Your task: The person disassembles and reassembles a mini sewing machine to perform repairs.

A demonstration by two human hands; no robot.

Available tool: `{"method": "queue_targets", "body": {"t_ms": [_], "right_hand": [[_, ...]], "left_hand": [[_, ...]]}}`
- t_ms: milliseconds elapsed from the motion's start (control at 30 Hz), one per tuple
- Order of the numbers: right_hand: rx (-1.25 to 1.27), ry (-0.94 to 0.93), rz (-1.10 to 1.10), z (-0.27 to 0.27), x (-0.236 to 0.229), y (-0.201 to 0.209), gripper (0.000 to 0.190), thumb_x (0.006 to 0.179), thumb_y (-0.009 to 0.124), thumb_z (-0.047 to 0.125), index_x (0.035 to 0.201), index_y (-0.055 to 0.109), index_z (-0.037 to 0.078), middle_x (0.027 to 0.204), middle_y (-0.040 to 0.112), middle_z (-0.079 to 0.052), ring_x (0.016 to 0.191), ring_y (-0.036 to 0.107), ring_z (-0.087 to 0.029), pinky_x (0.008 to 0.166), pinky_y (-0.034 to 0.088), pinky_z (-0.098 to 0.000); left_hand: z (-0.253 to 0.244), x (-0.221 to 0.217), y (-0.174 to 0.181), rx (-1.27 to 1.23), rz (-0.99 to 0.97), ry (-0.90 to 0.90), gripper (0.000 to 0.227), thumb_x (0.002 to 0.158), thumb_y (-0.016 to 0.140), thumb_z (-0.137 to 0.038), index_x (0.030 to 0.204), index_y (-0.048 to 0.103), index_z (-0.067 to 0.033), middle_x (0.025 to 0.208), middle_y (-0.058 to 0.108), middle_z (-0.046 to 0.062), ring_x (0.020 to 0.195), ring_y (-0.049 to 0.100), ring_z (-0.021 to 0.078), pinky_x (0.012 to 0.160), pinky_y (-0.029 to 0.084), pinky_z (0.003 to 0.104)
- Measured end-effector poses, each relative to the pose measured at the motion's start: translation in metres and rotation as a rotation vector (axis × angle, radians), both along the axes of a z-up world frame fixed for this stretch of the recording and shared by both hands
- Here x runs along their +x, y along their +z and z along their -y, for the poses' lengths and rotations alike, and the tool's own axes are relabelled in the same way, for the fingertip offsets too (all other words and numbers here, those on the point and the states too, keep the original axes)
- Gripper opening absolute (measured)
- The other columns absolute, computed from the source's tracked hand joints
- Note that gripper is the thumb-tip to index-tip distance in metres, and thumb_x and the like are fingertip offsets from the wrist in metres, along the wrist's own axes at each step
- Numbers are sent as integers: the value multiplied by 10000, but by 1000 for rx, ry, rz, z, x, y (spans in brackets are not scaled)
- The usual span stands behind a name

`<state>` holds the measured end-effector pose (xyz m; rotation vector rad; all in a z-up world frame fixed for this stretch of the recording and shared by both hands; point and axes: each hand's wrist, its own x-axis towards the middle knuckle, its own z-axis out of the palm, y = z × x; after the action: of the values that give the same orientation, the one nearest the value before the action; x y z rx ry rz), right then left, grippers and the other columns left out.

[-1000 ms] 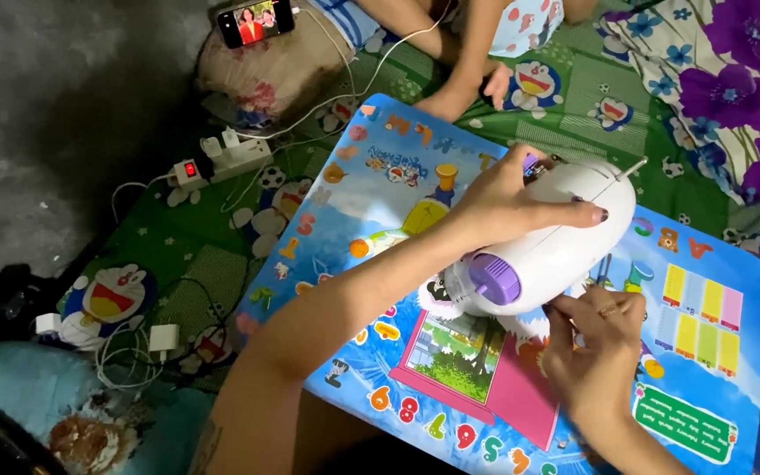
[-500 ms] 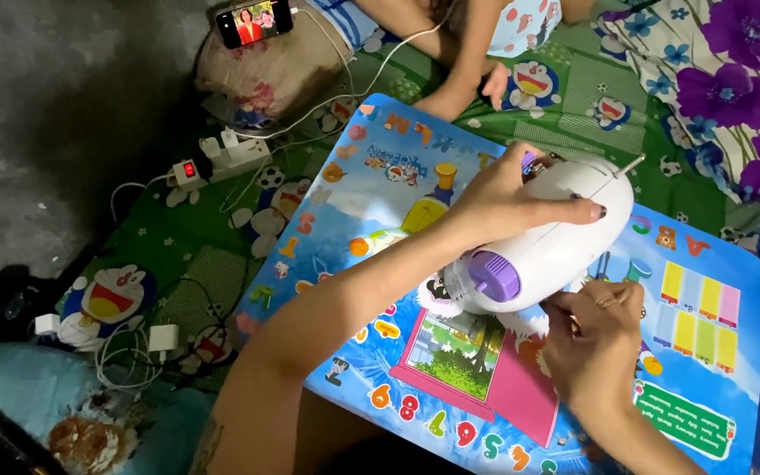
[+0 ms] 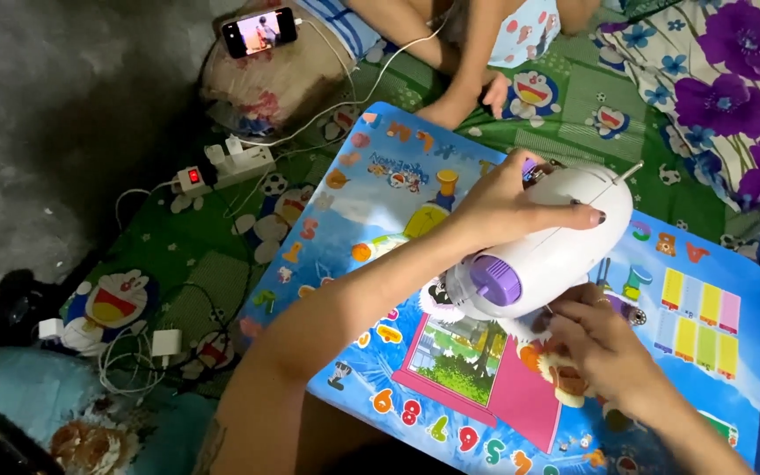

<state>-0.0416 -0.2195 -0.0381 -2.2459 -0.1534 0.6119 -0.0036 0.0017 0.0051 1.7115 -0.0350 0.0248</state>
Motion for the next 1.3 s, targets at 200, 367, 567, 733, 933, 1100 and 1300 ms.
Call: {"method": "queue_targets", "body": {"t_ms": [200,367,567,733,933,1100,1300], "right_hand": [[160,-97,-234,2,14,12,272,964,599,-101,1047,809,-253,812,752,-327,587,602,-343,526,515,-421],[-127,-86,-13,-15,-8,30,180,884,711,-92,1000,842,-133,772,815,-237,532,682,-269,500,564,-339],[-130,16,460,-14,-17,22,156,786,745,-6,919,821,-36,772,813,-104,437,547,-183,438,438,-297],[19,-119,122,-14,-9,12,261,925,591,35,1039,780,-104,902,788,-190,770,640,-253,728,501,-337],[89,-137,-45,-9,-3,10,213,966,614,-32,1016,787,-146,690,666,-223,534,538,-255,459,402,-347],[85,-136,164,-8,-8,7,171,830,721,-84,977,801,-122,844,766,-214,623,669,-267,578,541,-327],[104,-22,591,-11,-11,-4,146,669,776,-105,790,779,-24,740,663,-88,816,462,-177,678,417,-281]], "left_hand": [[0,-3,3,51,-11,3,1127,419,659,-652,1267,502,74,1129,679,248,863,780,345,650,638,346],[0,-4,3,19,8,7,1084,440,675,-629,1246,496,73,1090,687,237,817,784,327,618,637,322],[0,-2,0,51,9,9,1118,426,652,-670,1249,502,71,1093,691,226,832,783,322,639,627,326],[1,-2,2,25,-12,6,1104,435,682,-623,1268,494,76,1080,704,248,807,786,335,595,629,321],[0,-3,3,22,-17,11,1111,426,678,-628,1272,484,66,1085,706,261,816,785,341,611,631,335],[2,-2,1,38,-13,3,1115,429,665,-645,1272,485,62,1105,692,247,828,788,340,617,638,333],[1,-2,2,51,-17,9,1133,428,666,-643,1292,476,65,1113,693,252,832,789,344,623,640,336]]}}
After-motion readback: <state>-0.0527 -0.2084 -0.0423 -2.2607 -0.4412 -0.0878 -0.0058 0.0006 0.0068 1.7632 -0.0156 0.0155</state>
